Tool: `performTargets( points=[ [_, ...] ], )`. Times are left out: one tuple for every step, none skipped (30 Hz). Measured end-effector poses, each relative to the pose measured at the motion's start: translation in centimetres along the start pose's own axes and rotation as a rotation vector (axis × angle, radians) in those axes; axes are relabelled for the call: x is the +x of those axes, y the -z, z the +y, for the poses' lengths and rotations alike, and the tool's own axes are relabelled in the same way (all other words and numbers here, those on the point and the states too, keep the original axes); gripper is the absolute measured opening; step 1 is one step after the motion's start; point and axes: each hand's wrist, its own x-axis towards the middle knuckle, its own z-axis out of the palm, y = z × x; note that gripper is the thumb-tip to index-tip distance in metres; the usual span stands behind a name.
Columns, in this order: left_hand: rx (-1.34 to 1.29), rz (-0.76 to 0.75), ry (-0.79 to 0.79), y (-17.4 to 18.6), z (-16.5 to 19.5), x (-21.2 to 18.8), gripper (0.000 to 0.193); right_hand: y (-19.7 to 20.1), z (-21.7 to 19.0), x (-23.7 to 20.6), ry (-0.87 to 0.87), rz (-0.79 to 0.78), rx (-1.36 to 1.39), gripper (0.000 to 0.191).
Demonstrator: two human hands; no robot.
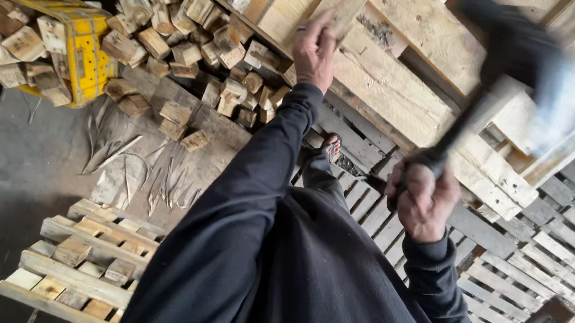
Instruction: The person dismantles wooden pallets using a claw hammer, prying boards loose and pulling nails from the planks. They set removed boards and blocks aside, stack the salvaged wood, and continue working through additional pallets.
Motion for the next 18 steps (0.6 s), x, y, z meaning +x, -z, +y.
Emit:
performTargets(
  points=[
    [0.021,0.093,0.094,-0.2,0.1,0.2,0.019,-0.1,0.1,0.0,0.14,-0.022,0.06,0.041],
    [0.137,0.057,0.253,-0.6,0.4,0.3,0.019,-0.1,0.4,0.4,0.273,-0.043,0.118,0.041],
    [0.25,0.023,0.402,-1.0,0.6,0.3,0.021,-0.2,0.8,0.8,0.185,-0.026,0.088,0.039],
    [0.358,-0.01,0.542,-1.4,0.9,0.4,0.023,-0.3,1.5,2.0,0.109,-0.012,0.06,0.038],
    [0.337,0.011,0.637,-1.7,1.4,0.5,0.021,-0.2,2.1,3.0,0.031,-0.001,0.033,0.037],
    [0.318,0.032,0.736,-1.8,1.8,0.4,0.019,-0.2,2.6,3.7,-0.083,-0.046,-0.207,0.036],
    [0.306,0.046,0.84,-1.8,2.3,0.4,0.017,-0.1,2.8,4.4,-0.208,-0.086,-0.443,0.037],
    [0.357,0.06,0.807,-1.7,2.7,0.2,0.015,0.2,2.5,4.5,-0.341,-0.132,-0.685,0.038],
    [0.398,0.091,0.761,-1.5,3.0,0.0,0.013,0.7,1.9,4.5,-0.379,-0.095,-0.589,0.036],
    [0.434,0.142,0.687,-1.4,3.1,0.2,0.012,1.3,0.8,4.5,-0.384,-0.065,-0.482,0.035],
    [0.431,0.152,0.678,-1.2,3.2,0.3,0.013,1.8,-0.6,4.2,-0.411,-0.034,-0.368,0.034],
    [0.427,0.133,0.694,-1.2,3.1,0.3,0.014,2.2,-2.2,3.6,-0.159,0.005,-0.374,0.037],
    [0.424,0.113,0.72,-1.1,3.0,0.3,0.016,2.8,-3.9,3.9,0.346,-0.269,-0.211,0.04],
    [0.371,0.098,0.796,-1.1,2.8,0.3,0.017,2.8,-5.0,4.7,0.71,-0.175,-0.181,0.066],
    [0.316,0.085,0.856,-1.2,2.5,0.4,0.019,2.8,-6.2,4.7,0.71,-0.075,-0.143,0.058],
    [0.243,0.073,0.915,-1.4,2.3,0.4,0.021,2.3,-6.4,5.7,0.761,-0.038,-0.123,0.055],
    [0.26,0.054,0.908,-1.5,2.1,0.3,0.02,2.0,-6.8,5.9,0.811,-0.001,-0.105,0.053],
    [0.279,0.039,0.903,-1.6,2.0,0.2,0.019,0.9,-5.7,6.9,0.898,-0.024,-0.096,0.055]
  ],
)
